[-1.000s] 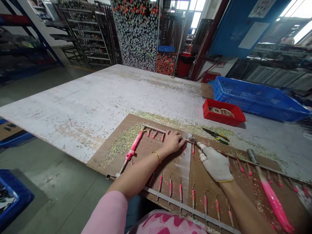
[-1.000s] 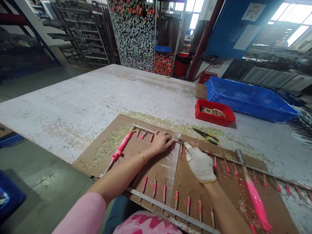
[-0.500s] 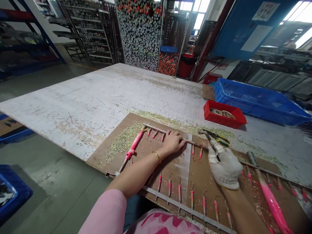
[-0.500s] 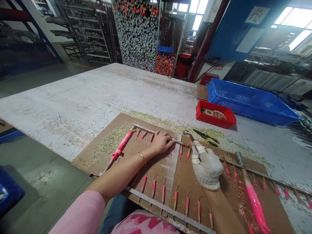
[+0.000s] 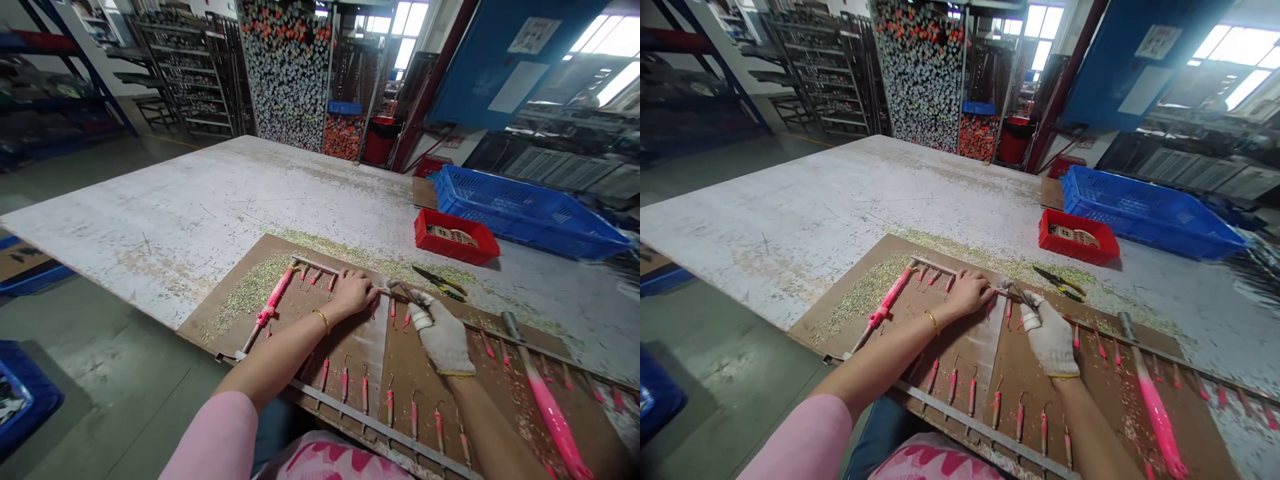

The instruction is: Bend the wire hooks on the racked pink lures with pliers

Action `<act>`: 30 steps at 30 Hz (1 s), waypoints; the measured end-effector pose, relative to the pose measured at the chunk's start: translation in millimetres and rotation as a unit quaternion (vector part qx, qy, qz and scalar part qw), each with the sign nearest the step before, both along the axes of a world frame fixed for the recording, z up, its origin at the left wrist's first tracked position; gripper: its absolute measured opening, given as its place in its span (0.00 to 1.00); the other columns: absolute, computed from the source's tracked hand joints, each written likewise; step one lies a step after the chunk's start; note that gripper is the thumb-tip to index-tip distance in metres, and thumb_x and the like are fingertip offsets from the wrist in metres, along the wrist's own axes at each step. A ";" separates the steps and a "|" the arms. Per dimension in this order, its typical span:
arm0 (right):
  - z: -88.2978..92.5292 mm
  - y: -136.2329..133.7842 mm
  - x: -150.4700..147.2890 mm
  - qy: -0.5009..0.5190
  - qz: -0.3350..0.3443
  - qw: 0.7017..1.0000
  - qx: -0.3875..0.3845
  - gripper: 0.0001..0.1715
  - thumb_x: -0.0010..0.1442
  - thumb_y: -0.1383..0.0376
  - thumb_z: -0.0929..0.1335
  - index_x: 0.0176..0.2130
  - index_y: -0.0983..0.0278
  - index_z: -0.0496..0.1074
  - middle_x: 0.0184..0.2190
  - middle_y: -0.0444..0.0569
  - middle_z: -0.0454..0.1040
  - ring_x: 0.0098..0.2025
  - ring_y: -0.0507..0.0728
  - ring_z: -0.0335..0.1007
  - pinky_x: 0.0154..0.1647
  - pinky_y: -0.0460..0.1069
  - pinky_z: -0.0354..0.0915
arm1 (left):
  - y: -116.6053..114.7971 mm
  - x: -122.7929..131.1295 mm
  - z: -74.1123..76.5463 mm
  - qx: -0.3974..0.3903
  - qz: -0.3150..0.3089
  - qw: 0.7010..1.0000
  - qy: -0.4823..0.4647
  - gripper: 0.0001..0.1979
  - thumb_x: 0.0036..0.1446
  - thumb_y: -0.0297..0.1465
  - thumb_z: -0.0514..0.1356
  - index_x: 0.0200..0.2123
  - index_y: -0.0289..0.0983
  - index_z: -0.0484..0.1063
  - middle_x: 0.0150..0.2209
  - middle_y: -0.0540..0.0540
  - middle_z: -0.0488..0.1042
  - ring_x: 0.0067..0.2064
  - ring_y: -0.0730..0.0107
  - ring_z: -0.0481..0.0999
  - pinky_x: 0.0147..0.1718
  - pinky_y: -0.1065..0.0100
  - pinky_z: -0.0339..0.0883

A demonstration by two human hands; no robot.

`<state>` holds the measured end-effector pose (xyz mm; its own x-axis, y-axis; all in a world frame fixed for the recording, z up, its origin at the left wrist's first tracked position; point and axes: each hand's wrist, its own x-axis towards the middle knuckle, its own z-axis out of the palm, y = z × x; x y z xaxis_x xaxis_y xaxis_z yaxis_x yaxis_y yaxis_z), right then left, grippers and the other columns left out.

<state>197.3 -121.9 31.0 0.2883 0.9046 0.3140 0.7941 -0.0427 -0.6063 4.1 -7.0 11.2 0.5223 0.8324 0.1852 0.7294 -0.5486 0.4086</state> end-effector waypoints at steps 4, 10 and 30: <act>4.5 0.4 1.2 0.068 -0.028 0.996 0.041 0.30 0.68 0.48 0.63 0.58 0.64 0.76 0.42 0.52 0.83 0.45 0.61 0.78 0.47 0.54 0.71 | -1.3 -0.1 0.0 0.001 0.003 1.000 -0.011 0.17 0.70 0.41 0.57 0.36 0.39 0.82 0.43 0.43 0.79 0.48 0.59 0.72 0.58 0.52 0.55; 8.9 0.2 1.9 0.026 0.000 0.999 -0.044 0.27 0.66 0.49 0.65 0.55 0.58 0.79 0.44 0.50 0.84 0.45 0.61 0.79 0.48 0.55 0.70 | -1.8 -0.3 -0.3 -0.006 0.005 1.000 -0.024 0.17 0.70 0.42 0.58 0.36 0.40 0.82 0.43 0.44 0.79 0.48 0.59 0.72 0.60 0.52 0.54; 18.0 0.4 -5.9 -0.064 -0.034 0.997 -0.007 0.28 0.67 0.50 0.63 0.57 0.57 0.79 0.45 0.51 0.84 0.43 0.60 0.79 0.44 0.52 0.70 | -2.7 -1.0 -1.4 -0.004 -0.002 0.999 -0.037 0.16 0.69 0.40 0.58 0.36 0.39 0.82 0.45 0.43 0.79 0.50 0.58 0.73 0.61 0.52 0.54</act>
